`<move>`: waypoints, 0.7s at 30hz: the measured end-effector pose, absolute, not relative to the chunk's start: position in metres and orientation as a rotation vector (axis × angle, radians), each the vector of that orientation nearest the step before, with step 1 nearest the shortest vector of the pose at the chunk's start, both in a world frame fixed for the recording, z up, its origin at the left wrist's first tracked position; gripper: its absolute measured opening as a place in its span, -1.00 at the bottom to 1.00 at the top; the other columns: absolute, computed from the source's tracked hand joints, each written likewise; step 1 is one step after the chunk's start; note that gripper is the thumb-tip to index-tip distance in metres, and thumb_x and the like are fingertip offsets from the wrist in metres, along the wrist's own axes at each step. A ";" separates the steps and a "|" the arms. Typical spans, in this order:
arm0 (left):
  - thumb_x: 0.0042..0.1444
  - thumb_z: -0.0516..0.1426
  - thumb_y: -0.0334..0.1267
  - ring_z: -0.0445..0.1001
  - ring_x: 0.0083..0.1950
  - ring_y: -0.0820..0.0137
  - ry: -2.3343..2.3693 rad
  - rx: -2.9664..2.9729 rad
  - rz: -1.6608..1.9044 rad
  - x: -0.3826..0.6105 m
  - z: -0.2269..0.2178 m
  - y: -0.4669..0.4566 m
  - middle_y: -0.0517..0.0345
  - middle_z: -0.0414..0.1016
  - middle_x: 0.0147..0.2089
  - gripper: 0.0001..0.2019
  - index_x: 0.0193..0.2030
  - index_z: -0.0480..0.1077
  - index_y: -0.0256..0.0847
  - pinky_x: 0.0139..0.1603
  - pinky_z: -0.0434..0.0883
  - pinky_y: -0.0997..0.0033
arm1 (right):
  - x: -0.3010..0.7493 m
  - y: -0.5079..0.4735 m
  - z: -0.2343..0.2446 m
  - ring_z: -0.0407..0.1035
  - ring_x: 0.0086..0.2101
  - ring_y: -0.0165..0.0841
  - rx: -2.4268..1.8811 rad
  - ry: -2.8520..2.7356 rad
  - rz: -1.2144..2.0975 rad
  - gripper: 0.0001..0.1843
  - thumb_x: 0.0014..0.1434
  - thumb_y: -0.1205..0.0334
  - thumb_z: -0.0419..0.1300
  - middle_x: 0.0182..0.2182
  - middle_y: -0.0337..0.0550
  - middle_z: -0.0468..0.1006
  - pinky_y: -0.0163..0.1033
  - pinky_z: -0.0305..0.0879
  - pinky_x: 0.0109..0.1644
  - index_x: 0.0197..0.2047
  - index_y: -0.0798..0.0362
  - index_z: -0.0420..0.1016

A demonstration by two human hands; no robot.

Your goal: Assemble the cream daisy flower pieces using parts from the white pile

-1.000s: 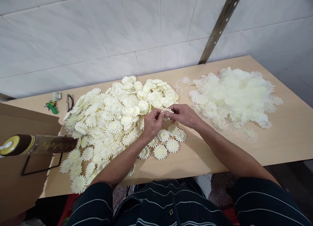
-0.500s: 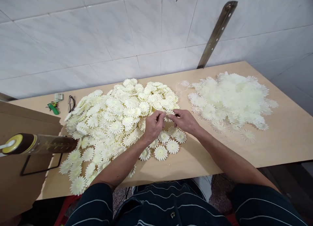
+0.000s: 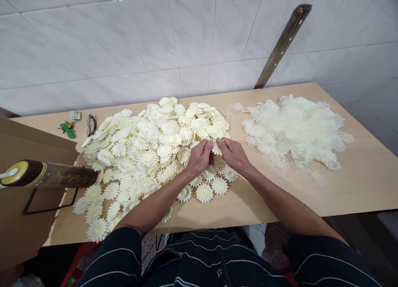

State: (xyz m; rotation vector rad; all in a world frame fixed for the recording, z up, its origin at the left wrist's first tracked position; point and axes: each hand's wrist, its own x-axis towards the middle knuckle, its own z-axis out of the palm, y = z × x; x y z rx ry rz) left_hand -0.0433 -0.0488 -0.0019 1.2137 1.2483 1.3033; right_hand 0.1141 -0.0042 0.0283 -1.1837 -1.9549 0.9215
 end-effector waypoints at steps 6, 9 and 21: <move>0.28 0.21 0.49 0.47 -0.62 0.40 1.084 1.149 1.246 -0.047 0.000 -0.046 0.31 0.46 -0.59 -0.38 -0.17 0.38 -0.10 -0.60 0.40 0.42 | 0.118 -0.004 0.027 0.30 -0.49 -0.26 -1.180 -1.884 1.014 -0.17 0.34 -0.71 -0.02 -0.58 -0.22 0.35 -0.14 0.23 -0.37 -0.49 -0.10 0.18; 0.24 0.29 0.43 0.52 -0.60 0.39 1.050 1.121 1.278 -0.048 -0.004 -0.042 0.31 0.47 -0.57 -0.40 -0.15 0.40 -0.12 -0.60 0.42 0.44 | 0.119 -0.005 0.027 0.39 -0.48 -0.22 -1.215 -1.832 1.090 -0.16 0.31 -0.74 -0.02 -0.58 -0.18 0.42 -0.14 0.29 -0.39 -0.48 -0.10 0.25; 0.20 0.38 0.33 0.50 -0.60 0.44 1.223 1.045 1.340 -0.048 -0.003 -0.042 0.24 0.51 -0.57 -0.45 -0.23 0.47 -0.18 -0.57 0.48 0.47 | 0.133 0.006 0.013 0.53 0.12 0.03 -0.854 -1.954 0.410 -0.81 0.42 -0.05 0.37 0.04 0.06 0.64 0.26 0.62 0.16 -0.10 -0.18 0.76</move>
